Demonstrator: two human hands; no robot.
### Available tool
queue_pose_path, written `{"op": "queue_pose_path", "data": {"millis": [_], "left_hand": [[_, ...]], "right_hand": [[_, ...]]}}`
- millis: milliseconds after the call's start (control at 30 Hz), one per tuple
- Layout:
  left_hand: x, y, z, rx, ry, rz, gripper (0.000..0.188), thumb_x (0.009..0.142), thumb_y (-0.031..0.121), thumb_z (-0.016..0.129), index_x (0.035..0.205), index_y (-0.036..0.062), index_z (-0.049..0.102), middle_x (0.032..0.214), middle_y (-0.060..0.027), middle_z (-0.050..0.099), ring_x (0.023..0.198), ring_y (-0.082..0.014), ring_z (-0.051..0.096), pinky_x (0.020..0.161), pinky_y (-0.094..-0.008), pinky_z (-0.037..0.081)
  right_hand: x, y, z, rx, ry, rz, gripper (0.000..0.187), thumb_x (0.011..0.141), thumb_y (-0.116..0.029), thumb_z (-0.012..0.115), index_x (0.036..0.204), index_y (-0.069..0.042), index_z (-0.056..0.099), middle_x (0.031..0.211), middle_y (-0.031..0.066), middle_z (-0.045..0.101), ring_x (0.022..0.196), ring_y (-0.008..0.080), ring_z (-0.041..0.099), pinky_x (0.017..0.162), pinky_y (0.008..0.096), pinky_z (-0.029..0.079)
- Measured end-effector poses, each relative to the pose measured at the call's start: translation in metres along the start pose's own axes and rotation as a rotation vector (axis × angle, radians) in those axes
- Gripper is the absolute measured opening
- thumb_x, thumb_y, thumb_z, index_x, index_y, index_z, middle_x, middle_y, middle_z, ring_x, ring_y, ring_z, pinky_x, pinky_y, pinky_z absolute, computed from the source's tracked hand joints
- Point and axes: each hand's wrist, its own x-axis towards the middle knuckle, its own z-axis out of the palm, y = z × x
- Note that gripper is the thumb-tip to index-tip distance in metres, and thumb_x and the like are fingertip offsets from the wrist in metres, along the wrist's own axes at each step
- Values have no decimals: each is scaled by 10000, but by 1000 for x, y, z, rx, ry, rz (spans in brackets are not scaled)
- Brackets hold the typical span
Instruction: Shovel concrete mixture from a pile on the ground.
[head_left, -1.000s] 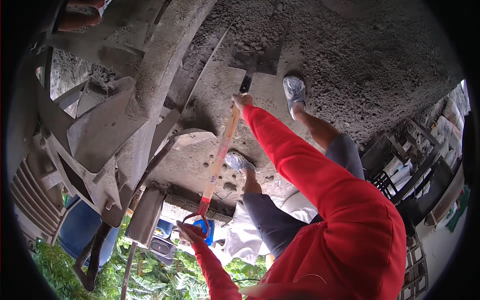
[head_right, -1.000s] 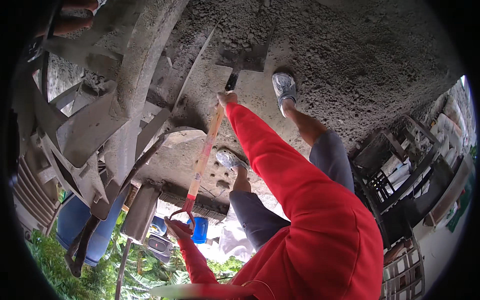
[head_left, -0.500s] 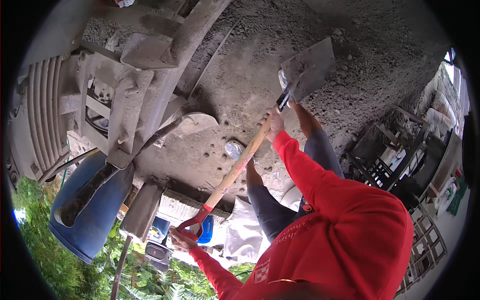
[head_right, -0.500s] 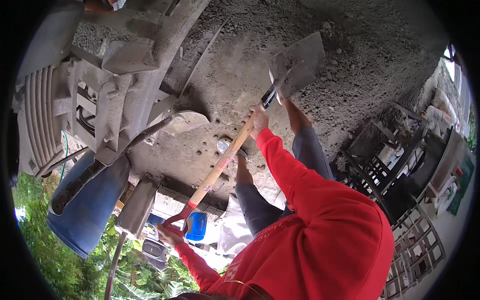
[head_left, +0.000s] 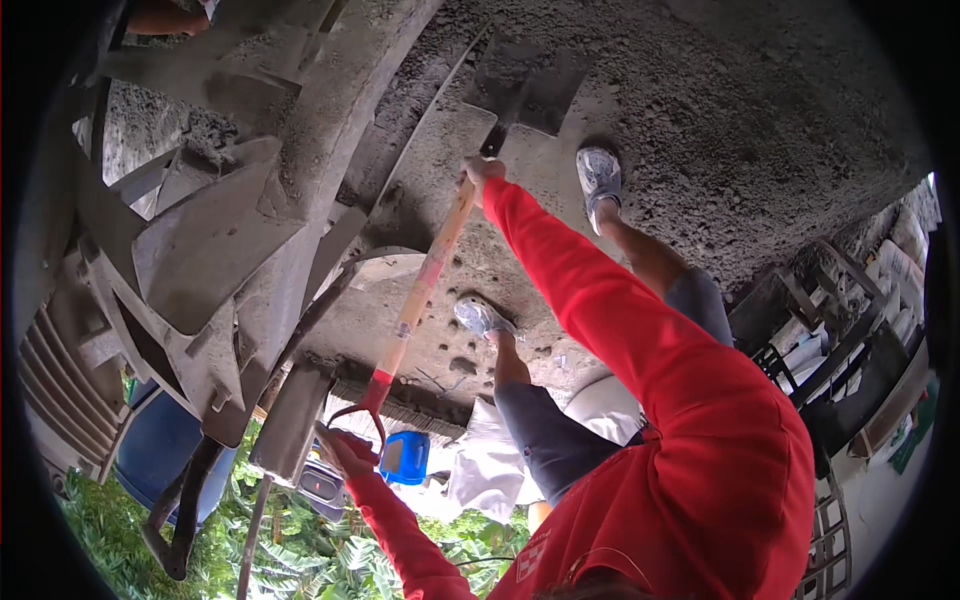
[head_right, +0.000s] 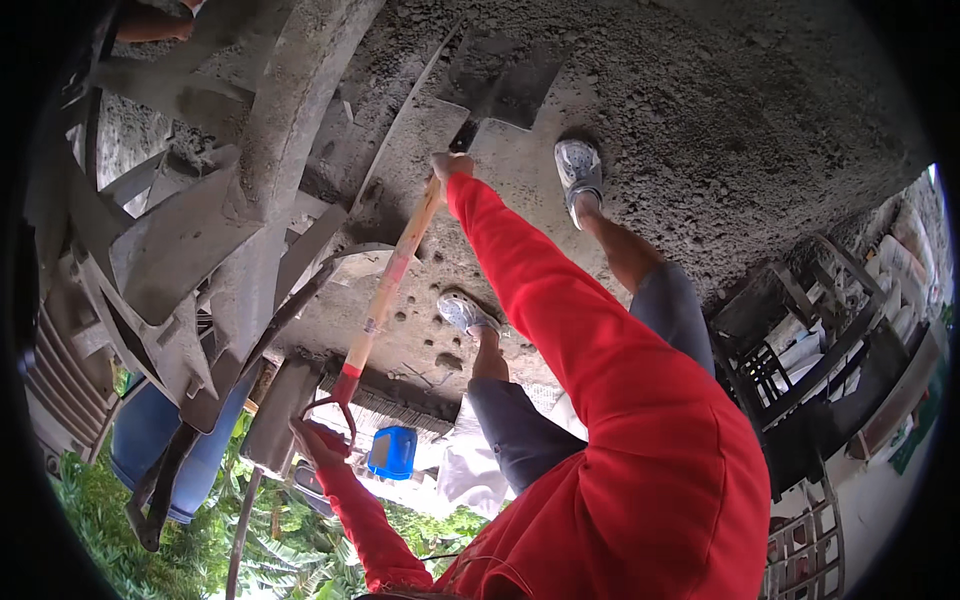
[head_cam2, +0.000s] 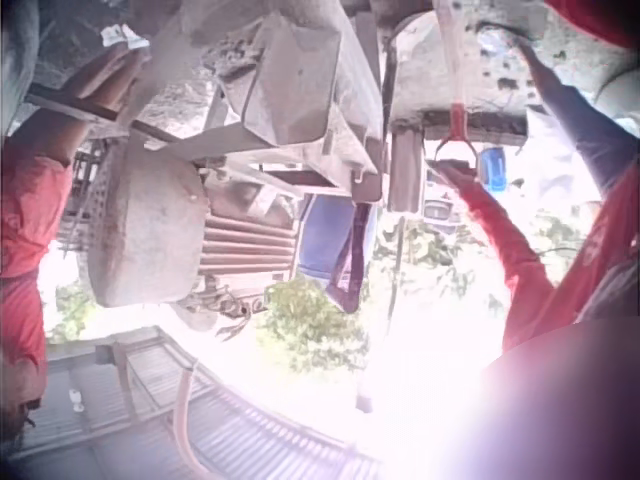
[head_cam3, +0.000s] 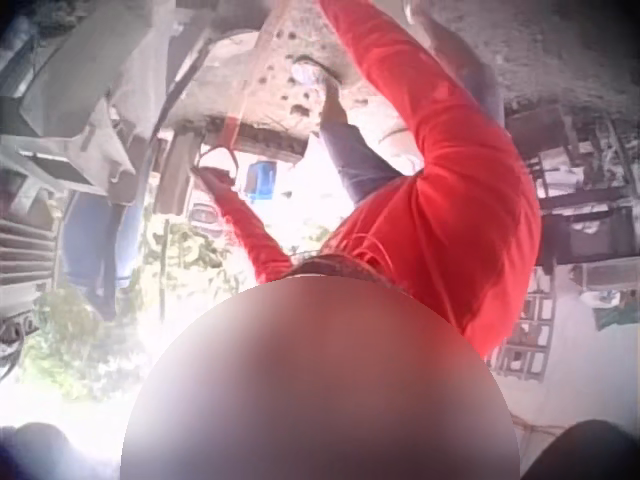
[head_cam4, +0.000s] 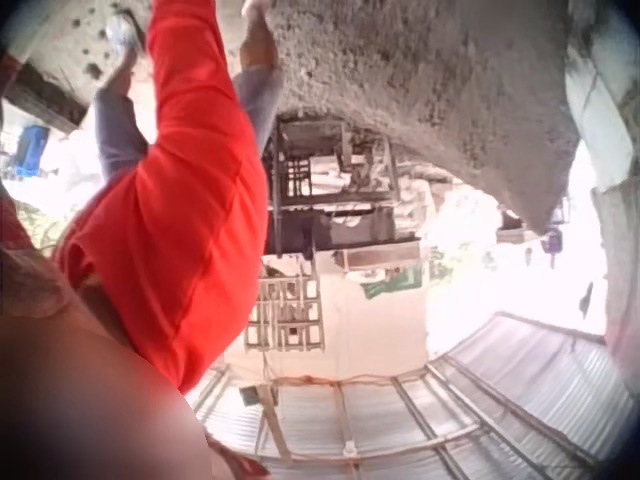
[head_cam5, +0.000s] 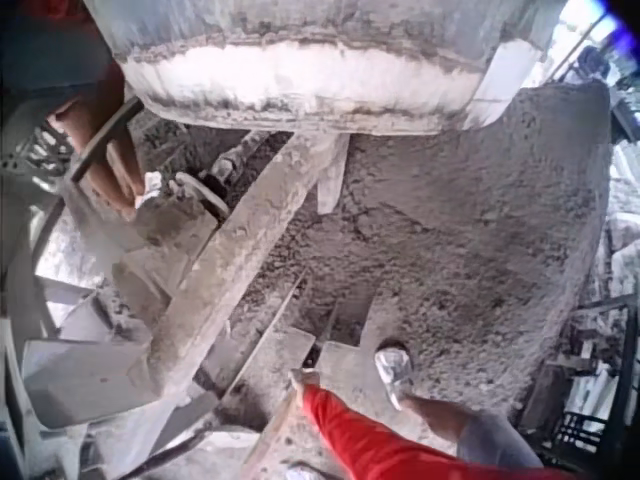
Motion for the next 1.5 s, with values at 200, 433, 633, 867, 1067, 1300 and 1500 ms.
{"op": "queue_pose_path", "data": {"millis": [200, 433, 633, 867, 1067, 1300, 1500], "left_hand": [[-65, 51, 47, -51, 198, 65, 567, 883, 579, 443, 614, 81, 469, 442, -36, 432, 376, -140, 391, 387, -285, 354], [-101, 2, -22, -228, 252, 236, 522, 893, 505, 462, 618, 61, 478, 478, -36, 463, 388, -110, 397, 375, -252, 302], [-110, 20, -71, -170, 268, 132, 533, 902, 496, 464, 637, 39, 530, 468, -19, 449, 398, -91, 417, 358, -240, 322], [-74, -7, -107, 35, 190, -63, 561, 858, 605, 453, 670, 82, 523, 504, -33, 457, 388, -132, 430, 347, -295, 365], [-38, 95, 82, -150, -3, -89, 498, 887, 566, 441, 680, 113, 455, 570, -22, 462, 417, -137, 440, 394, -296, 398], [-118, 75, 106, -257, 120, -92, 520, 877, 551, 468, 636, 91, 459, 466, -7, 374, 370, -126, 396, 357, -255, 342], [-161, 52, 28, -326, 124, 97, 497, 897, 485, 474, 609, 81, 444, 449, -22, 414, 360, -106, 372, 339, -238, 267]], "right_hand": [[-15, -26, -25, 49, -36, -58, 139, 742, -26, 615, 830, -4, 510, 657, 117, 553, 511, 234, 556, 449, 361, 496], [-136, -20, -125, 344, -191, -65, 250, 680, -174, 674, 831, -93, 491, 694, 38, 479, 554, 176, 482, 539, 417, 443], [-169, 44, -127, 224, -10, -37, 196, 752, -155, 639, 873, -70, 510, 694, 56, 491, 590, 181, 506, 502, 365, 467], [-87, 125, -38, -78, 38, 164, 122, 763, -62, 605, 771, -2, 499, 632, 105, 521, 514, 227, 553, 448, 375, 505], [41, -95, 4, -20, 102, 30, 127, 807, -69, 562, 744, -12, 468, 594, 109, 518, 454, 222, 541, 379, 369, 466], [8, -102, -68, -60, 43, -158, 164, 786, -84, 628, 815, 7, 494, 654, 119, 544, 497, 224, 562, 422, 357, 486], [-110, -108, -134, 148, -133, -45, 152, 759, -95, 612, 835, -61, 485, 662, 60, 505, 534, 197, 524, 485, 340, 463]]}}
